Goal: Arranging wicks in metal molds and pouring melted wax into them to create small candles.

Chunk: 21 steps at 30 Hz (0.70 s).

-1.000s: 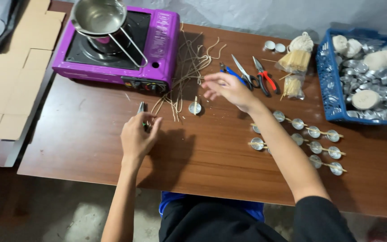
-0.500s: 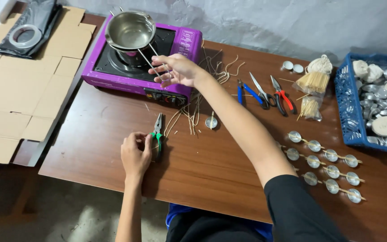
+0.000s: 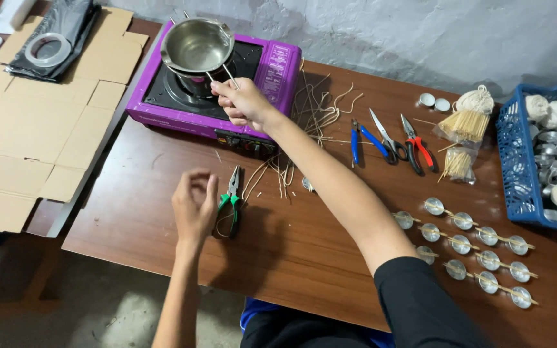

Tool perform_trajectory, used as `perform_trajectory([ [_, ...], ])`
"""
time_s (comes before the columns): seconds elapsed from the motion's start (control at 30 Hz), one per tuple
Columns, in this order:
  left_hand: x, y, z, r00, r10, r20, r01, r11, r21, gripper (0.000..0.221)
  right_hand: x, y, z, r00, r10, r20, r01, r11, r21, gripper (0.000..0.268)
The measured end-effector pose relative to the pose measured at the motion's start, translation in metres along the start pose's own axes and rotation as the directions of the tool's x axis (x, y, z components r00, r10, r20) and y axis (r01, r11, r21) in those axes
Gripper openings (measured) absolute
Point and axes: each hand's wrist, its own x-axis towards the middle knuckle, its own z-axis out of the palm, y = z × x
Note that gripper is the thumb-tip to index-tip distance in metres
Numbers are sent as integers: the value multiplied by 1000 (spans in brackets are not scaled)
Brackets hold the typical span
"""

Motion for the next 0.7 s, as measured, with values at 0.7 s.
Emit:
perform_trajectory([
  [0.7, 100, 69, 68, 966, -210, 154, 260, 798, -543, 42, -11, -2, 6, 994, -96, -51, 91, 993, -80, 26],
])
